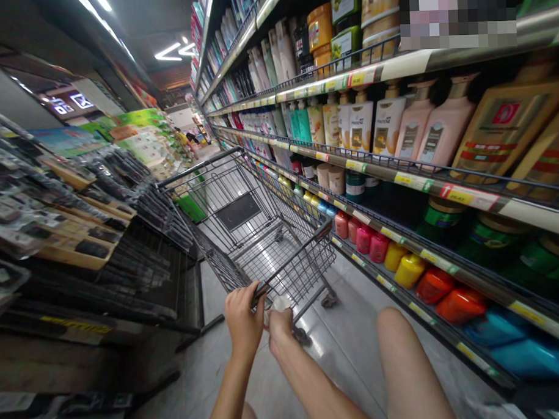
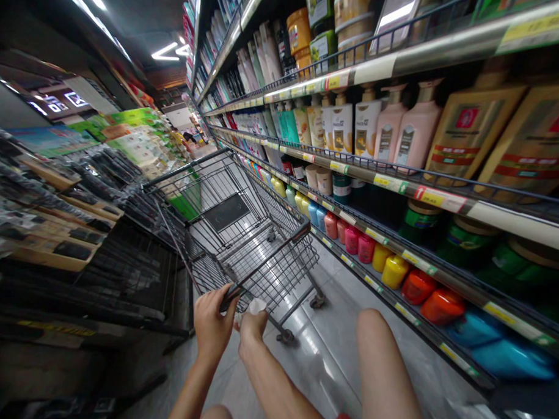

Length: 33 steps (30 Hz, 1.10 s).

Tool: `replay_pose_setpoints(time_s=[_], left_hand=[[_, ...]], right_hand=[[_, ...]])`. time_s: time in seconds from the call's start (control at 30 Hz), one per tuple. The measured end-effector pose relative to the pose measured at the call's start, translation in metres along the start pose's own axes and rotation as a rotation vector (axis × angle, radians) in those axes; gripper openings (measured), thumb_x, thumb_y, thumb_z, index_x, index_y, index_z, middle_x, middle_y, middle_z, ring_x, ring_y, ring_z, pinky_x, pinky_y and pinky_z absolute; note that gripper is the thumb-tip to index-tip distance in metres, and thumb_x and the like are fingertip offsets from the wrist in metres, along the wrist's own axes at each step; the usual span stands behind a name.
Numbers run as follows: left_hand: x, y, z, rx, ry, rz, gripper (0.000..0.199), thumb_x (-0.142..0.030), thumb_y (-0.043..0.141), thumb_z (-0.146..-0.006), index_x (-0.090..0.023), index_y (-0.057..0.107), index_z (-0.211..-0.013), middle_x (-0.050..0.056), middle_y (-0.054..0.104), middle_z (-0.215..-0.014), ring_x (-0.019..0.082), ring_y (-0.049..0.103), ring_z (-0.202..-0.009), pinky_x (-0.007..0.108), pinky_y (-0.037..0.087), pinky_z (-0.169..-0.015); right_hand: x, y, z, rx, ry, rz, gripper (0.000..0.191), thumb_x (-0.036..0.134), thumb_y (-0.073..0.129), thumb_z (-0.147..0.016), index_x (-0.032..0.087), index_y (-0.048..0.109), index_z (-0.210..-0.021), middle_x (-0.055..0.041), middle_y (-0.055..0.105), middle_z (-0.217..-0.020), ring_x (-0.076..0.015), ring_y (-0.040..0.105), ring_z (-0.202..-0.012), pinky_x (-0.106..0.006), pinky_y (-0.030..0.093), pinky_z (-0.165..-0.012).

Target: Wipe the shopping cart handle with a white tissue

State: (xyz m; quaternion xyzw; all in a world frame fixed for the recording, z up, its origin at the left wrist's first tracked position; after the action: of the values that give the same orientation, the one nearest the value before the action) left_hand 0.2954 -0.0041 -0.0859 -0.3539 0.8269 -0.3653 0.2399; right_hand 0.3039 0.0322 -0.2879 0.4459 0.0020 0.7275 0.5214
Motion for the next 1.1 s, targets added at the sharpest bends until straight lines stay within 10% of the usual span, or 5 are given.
replay_pose_setpoints(time_s=[0.27, 0.67, 1.1], left_hand=[[0.0, 0.001, 0.004, -0.023, 0.022, 0.025, 0.02, -0.03, 0.053, -0.086, -0.02, 0.061, -0.101, 0.004, 0.067, -0.08, 0.019, 0.059, -0.075, 0.035, 0.041, -0.076], [0.0, -0.001, 0.005, -0.018, 0.031, 0.017, 0.019, -0.027, 0.053, -0.086, -0.02, 0.06, -0.103, 0.003, 0.067, -0.081, 0.019, 0.059, -0.077, 0.034, 0.041, -0.078], [-0.001, 0.0, 0.006, -0.037, 0.045, 0.007, 0.019, -0.029, 0.053, -0.086, -0.021, 0.06, -0.102, 0.003, 0.066, -0.08, 0.019, 0.058, -0.076, 0.035, 0.041, -0.078]], right_hand=[[0.001, -0.018, 0.006, 0.069, -0.154, -0.069, 0.024, 0.029, 0.068, -0.052, 0.02, 0.061, -0.073, -0.0034, 0.069, -0.072, -0.0224, 0.065, -0.071, -0.031, 0.053, -0.059], [-0.034, -0.043, -0.019, 0.064, 0.054, -0.129, 0.031, 0.021, 0.07, -0.04, 0.019, 0.059, -0.069, -0.0021, 0.07, -0.069, -0.0206, 0.064, -0.059, -0.031, 0.051, -0.049], [-0.044, -0.096, -0.07, -0.143, -0.045, -0.006, 0.031, 0.039, 0.072, -0.042, 0.023, 0.048, -0.054, 0.0019, 0.054, -0.045, -0.0179, 0.055, -0.042, -0.031, 0.046, -0.037]])
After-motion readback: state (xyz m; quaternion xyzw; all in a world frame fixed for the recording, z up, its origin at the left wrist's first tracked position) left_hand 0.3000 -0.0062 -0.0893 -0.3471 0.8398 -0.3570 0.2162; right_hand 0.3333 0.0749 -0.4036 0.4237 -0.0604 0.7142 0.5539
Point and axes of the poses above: each hand's wrist, its own z-axis away from the middle knuckle, its own y-axis out of the palm, x = y × z, the point moved 8 cm from there along -z, towards the middle knuckle
